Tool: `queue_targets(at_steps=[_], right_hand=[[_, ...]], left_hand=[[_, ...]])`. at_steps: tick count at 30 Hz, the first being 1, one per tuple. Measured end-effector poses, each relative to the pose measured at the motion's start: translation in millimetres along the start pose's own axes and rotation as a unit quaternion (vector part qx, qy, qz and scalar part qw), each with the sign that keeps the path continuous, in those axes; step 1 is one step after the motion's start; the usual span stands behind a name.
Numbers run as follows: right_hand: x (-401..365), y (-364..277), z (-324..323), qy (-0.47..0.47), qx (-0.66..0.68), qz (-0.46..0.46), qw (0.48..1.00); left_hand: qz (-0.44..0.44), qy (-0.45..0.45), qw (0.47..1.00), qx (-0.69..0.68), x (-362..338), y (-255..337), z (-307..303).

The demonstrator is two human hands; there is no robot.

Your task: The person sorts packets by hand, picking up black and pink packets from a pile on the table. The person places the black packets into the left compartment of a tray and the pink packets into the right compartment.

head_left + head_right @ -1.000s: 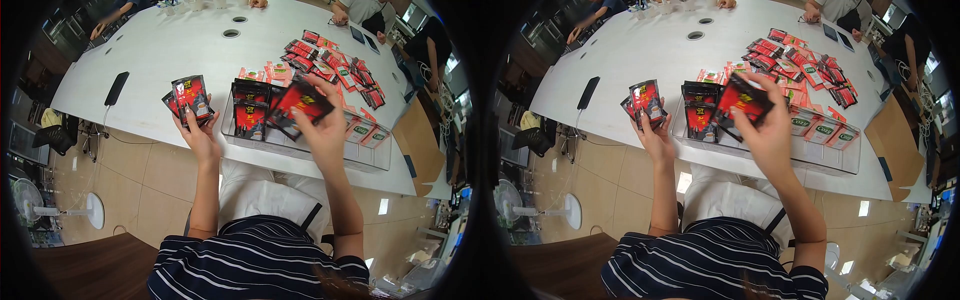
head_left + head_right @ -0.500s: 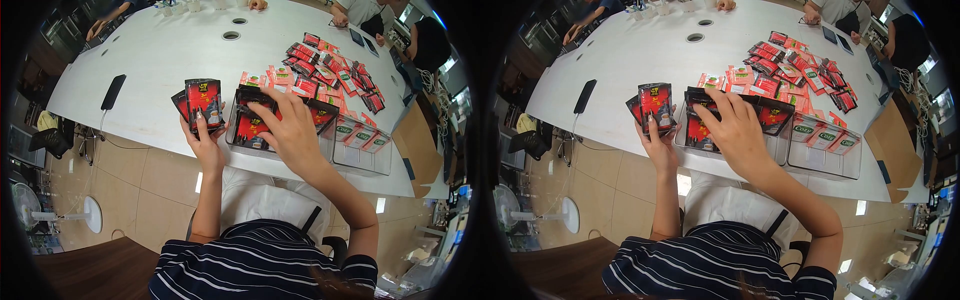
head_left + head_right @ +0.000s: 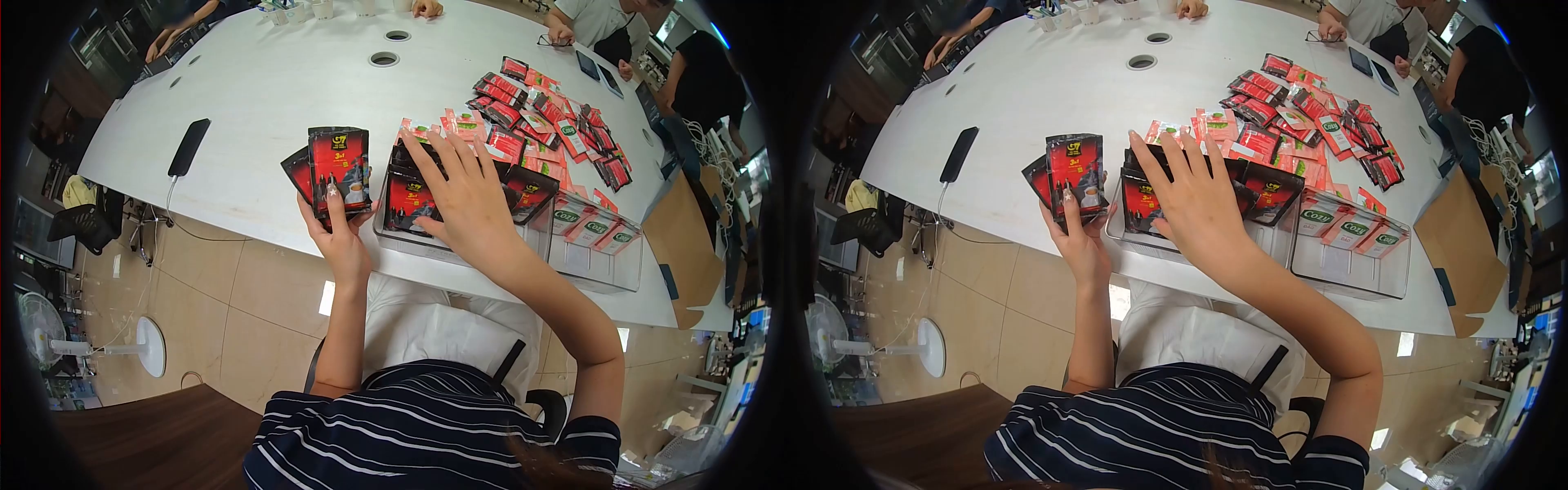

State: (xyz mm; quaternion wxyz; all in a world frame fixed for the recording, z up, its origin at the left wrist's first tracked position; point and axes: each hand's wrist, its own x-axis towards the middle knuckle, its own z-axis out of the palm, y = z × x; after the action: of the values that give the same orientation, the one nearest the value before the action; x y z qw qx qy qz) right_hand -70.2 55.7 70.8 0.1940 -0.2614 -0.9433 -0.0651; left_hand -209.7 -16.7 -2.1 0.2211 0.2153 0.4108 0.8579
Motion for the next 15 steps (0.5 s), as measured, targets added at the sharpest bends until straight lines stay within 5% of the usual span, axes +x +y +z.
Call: queue_targets(at_steps=[13, 15], right_hand=[[11, -7, -14, 0.144, 0.254, -0.04, 0.956], [14, -9, -12, 0.111, 0.329, -0.019, 0.938]], left_hand=[[0.069, -0.011, 0.994, -0.087, -7, -16, -21], [0.091, -0.035, 0.991, -0.092, -6, -21, -27]])
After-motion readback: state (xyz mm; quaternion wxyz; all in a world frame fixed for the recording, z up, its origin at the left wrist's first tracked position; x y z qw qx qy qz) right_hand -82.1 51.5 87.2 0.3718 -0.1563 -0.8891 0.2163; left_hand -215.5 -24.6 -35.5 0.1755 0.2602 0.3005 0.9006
